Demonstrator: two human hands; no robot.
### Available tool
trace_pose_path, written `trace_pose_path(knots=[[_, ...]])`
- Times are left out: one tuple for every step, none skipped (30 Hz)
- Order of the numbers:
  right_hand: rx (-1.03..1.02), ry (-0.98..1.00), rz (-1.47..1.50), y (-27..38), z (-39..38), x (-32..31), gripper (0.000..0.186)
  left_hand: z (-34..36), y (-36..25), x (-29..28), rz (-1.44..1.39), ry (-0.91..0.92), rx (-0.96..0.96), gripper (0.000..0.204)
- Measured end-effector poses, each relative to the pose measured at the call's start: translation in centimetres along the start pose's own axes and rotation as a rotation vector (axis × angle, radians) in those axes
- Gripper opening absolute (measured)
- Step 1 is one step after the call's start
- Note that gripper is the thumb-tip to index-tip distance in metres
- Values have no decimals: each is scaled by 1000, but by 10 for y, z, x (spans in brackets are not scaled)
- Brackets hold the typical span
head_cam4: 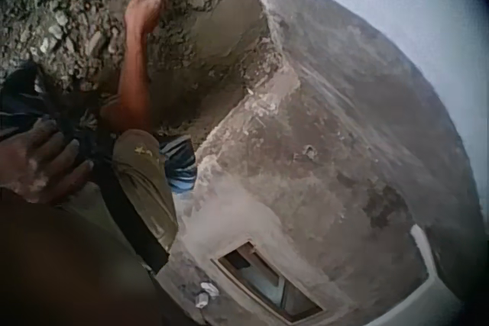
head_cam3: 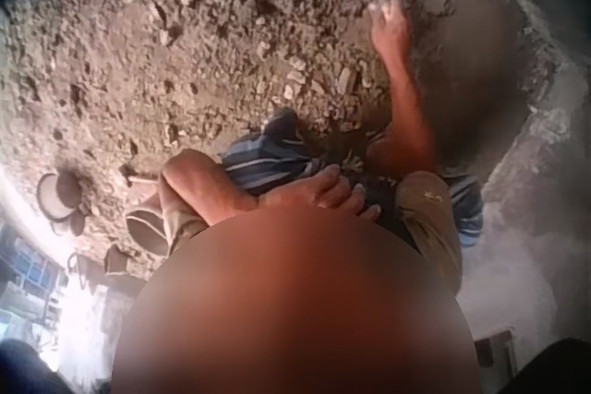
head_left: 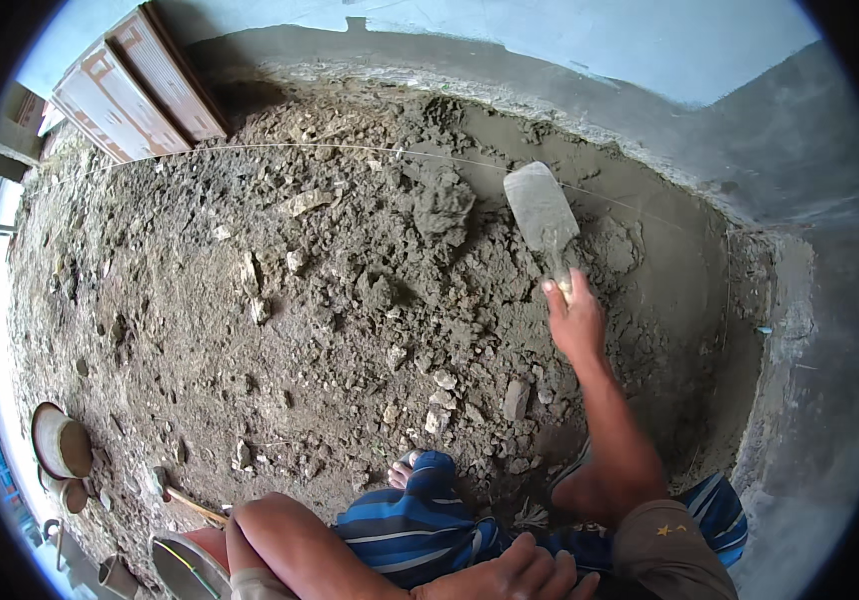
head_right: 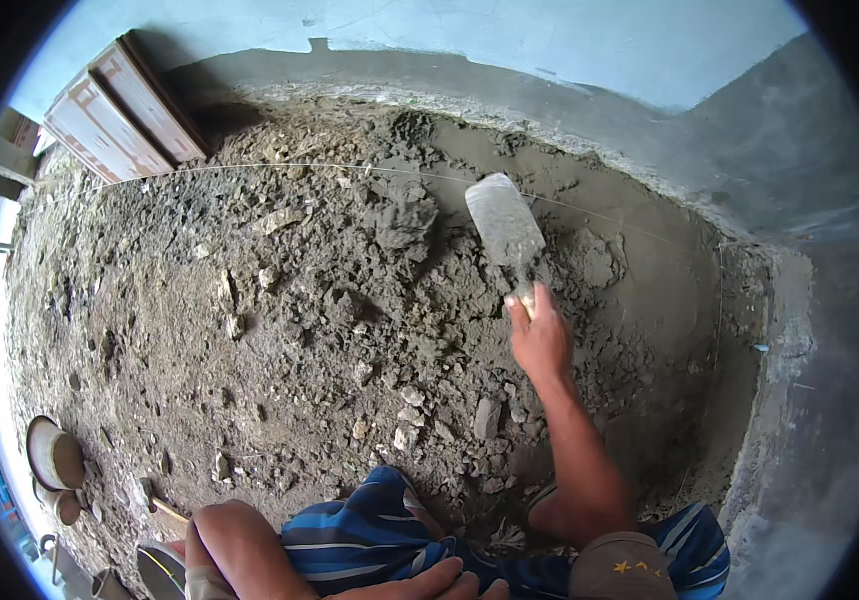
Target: Preparing the floor with mortar and organizing ceramic tiles for installation.
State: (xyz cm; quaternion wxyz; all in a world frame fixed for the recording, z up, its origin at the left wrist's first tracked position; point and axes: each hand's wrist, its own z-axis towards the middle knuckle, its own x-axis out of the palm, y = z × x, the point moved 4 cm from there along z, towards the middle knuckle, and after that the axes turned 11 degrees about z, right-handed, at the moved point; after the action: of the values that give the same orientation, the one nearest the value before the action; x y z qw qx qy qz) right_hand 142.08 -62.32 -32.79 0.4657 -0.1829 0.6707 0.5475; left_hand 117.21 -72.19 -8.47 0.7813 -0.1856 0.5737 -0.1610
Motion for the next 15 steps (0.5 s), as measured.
trace_pose_path(knots=[[-54, 6, 10, -3, 0, -10, 42, -2, 1, -2, 8, -8, -11, 42], [-104, 131, 16, -3, 3, -12, 43, -4, 2, -3, -6, 5, -27, 43], [-76, 283, -25, -2, 7, -7, 45, -5, 3, -5, -26, 21, -40, 43], [-151, 258, 21, 8, 15, -5, 45, -5, 5, -8, -24, 19, -43, 43], [-77, 484, -44, 15, 31, 16, 47, -6, 2, -5, 104, 163, 33, 43], [12, 690, -118, 22, 47, 38, 49, -6, 3, -4, 165, 238, 73, 44], [-24, 698, -186, 36, 64, 57, 50, -6, 3, -3, 222, 310, 117, 44], [-79, 666, -255, 52, 86, 77, 52, -4, 8, -7, 60, 207, 21, 44], [-76, 693, -273, 67, 104, 94, 53, -4, 12, -12, -103, 104, -79, 45], [-126, 712, -246, 80, 121, 106, 55, -4, 13, -12, -106, 106, -87, 45], [-125, 709, -284, 88, 137, 112, 58, -6, 10, -8, -32, 243, -53, 46], [-149, 733, -289, 98, 152, 120, 61, -7, 11, -11, -57, 177, -99, 47], [-176, 674, -268, 105, 167, 122, 61, -9, 10, -14, -85, 110, -143, 48], [-79, 733, -225, 106, 174, 127, 62, -12, 6, -15, -72, 114, -142, 48], [43, 747, -201, 103, 180, 128, 64, -15, 2, -18, -36, 73, -184, 48]])
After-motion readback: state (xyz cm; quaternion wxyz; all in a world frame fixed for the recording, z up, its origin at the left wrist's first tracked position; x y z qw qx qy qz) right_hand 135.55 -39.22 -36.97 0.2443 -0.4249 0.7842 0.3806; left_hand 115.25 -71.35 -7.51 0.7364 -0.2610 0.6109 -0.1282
